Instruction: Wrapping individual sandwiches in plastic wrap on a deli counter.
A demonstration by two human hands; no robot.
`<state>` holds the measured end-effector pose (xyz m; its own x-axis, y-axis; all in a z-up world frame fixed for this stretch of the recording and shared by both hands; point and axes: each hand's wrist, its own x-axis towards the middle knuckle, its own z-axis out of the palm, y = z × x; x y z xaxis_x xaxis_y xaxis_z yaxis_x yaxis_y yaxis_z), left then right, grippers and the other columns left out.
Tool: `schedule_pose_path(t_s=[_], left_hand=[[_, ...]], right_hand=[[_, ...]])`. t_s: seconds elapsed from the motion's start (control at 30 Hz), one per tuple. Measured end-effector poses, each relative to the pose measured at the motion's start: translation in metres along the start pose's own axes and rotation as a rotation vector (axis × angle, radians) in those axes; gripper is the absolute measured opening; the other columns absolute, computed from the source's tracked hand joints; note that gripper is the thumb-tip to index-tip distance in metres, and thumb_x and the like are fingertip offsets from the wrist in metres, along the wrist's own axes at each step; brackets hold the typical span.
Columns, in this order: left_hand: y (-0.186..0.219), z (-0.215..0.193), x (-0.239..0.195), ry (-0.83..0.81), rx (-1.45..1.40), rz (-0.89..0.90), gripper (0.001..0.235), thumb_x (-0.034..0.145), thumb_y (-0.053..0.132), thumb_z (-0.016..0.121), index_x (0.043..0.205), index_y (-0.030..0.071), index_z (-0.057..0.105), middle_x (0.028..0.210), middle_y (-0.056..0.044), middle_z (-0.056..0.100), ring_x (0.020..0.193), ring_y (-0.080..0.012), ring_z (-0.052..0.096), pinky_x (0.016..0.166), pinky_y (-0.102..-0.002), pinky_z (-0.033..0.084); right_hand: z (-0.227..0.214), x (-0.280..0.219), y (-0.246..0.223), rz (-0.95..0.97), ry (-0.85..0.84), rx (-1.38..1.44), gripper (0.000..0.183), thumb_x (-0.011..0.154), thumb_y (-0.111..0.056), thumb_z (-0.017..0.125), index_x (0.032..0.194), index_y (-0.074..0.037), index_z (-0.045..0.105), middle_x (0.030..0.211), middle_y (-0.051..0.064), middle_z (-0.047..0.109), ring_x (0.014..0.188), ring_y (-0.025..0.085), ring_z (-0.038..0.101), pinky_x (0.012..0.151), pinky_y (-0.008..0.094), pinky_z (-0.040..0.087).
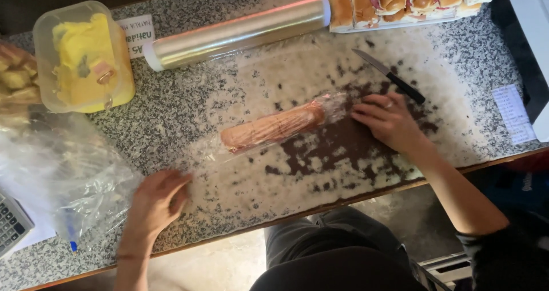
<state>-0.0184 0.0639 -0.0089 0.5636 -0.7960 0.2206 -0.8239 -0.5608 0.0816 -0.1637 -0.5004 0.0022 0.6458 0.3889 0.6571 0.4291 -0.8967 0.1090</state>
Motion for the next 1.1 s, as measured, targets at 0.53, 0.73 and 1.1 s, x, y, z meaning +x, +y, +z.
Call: schedule_pose_path(t_s=[0.53,0.73,1.1], left_hand=[[0.092,0.064,0.173,0.171,0.049,0.277,0.073,0.095,0.052,0.064,0.150,0.006,0.051,0.133,-0.017,0.065,0.116,-0.0324,0.064,0.098,-0.044,0.049],[0.076,0.065,0.169,0.127,-0.024,0.323,0.076,0.091,0.054,0.068,0.149,0.007,0.053,0.128,-0.014,0.066,0.112,-0.0311,0.064,0.097,-0.042,0.050],[0.151,0.075,0.254,0.139,-0.091,0.146,0.112,0.079,0.055,0.082,0.158,-0.006,0.031,0.109,-0.018,0.066,0.103,-0.0349,0.065,0.090,-0.045,0.052]], right_hand=[[0.092,0.086,-0.039,-0.251,-0.027,0.009,0.054,0.107,-0.050,0.043,0.135,-0.009,0.063,0.114,0.012,0.066,0.097,0.028,0.066,0.089,0.041,0.054],[0.082,0.070,0.000,-0.236,-0.102,0.116,0.060,0.099,-0.050,0.060,0.138,-0.004,0.059,0.118,0.016,0.066,0.101,0.031,0.068,0.093,0.041,0.055],[0.087,0.066,0.023,-0.214,-0.170,0.182,0.073,0.101,-0.049,0.054,0.149,0.005,0.045,0.129,0.020,0.060,0.108,0.033,0.065,0.098,0.040,0.053]])
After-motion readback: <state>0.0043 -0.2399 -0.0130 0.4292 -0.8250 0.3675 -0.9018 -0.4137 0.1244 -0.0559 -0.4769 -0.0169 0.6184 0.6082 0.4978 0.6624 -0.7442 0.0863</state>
